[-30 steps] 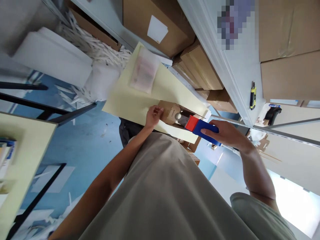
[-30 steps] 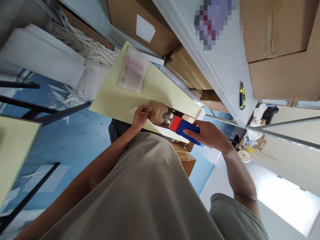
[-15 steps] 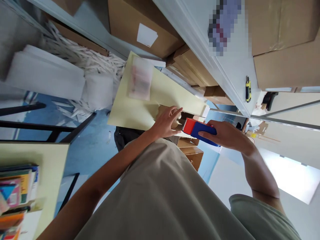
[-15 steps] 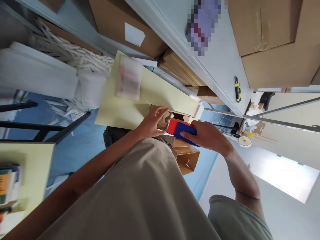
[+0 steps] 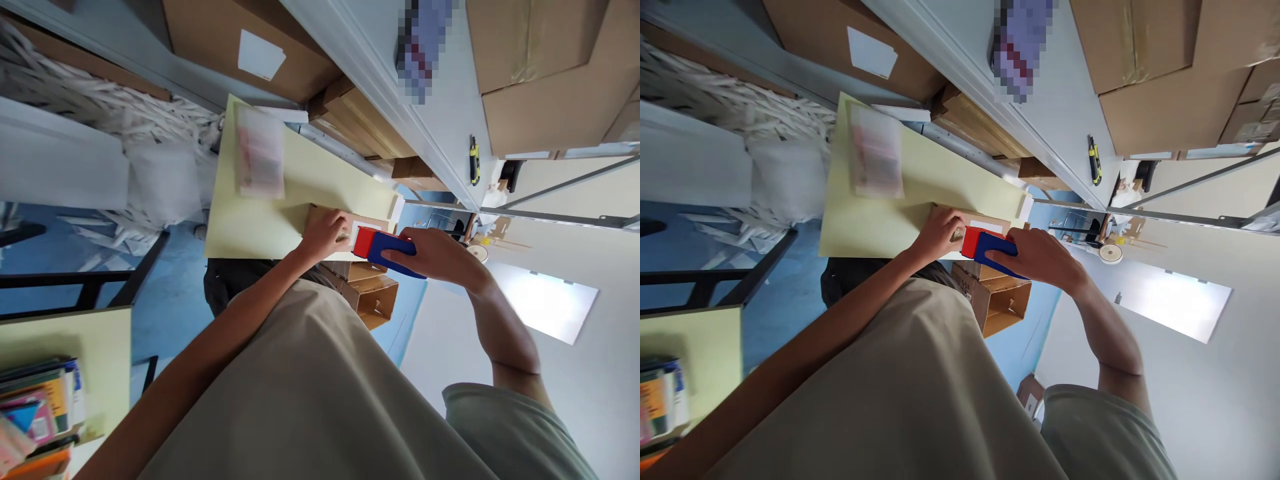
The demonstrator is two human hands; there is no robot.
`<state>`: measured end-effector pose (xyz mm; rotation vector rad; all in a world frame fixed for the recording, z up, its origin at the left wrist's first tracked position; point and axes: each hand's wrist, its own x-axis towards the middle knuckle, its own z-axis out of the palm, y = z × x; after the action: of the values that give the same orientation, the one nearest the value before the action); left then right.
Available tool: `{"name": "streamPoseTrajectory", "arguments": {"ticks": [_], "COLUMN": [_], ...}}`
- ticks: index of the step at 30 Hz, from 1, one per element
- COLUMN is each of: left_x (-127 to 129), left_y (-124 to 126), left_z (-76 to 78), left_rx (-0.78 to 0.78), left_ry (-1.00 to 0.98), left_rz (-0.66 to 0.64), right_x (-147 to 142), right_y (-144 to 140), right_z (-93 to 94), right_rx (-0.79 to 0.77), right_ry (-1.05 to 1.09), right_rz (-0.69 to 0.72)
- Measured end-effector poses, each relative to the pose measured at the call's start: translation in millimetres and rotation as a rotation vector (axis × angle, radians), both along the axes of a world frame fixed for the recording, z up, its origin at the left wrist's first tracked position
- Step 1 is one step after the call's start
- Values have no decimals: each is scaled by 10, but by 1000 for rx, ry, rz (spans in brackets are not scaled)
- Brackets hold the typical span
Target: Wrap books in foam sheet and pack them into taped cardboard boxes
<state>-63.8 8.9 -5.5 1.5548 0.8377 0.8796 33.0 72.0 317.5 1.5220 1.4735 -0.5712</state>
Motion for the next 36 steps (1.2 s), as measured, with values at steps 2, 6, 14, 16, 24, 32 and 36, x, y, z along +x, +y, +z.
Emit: {"name": "streamPoseTrajectory", "arguments": {"ticks": [2,6,14,16,24,32,36], "left_x": [-31,-105,-131,-136,-111,-70,64], "left_y": [-16,-11,-39,-47,-126,-275,-384], "left_z": [-7,4,33,48,242,455,520], "left_rx": [-16,-14,-1,-3,-32,-74,-2], "left_ry": [-6,-7,101,126,338,572,643], "left_rz": [-2,-11,42,42,127,183,245], "right_x": [79,315,902,1104,1970,2300,2286], "right_y": [18,40,20,53,163,103,89], "right_z": [5,-18,-207,-296,-1004,-1464,-1506], "right_rx": [-2,-56,-90,-97,-194,-256,-182], "right_ry": [-7,-23,102,169,472,732,744], "right_rz": [-20,-40,-119,-124,-136,-183,-92]}}
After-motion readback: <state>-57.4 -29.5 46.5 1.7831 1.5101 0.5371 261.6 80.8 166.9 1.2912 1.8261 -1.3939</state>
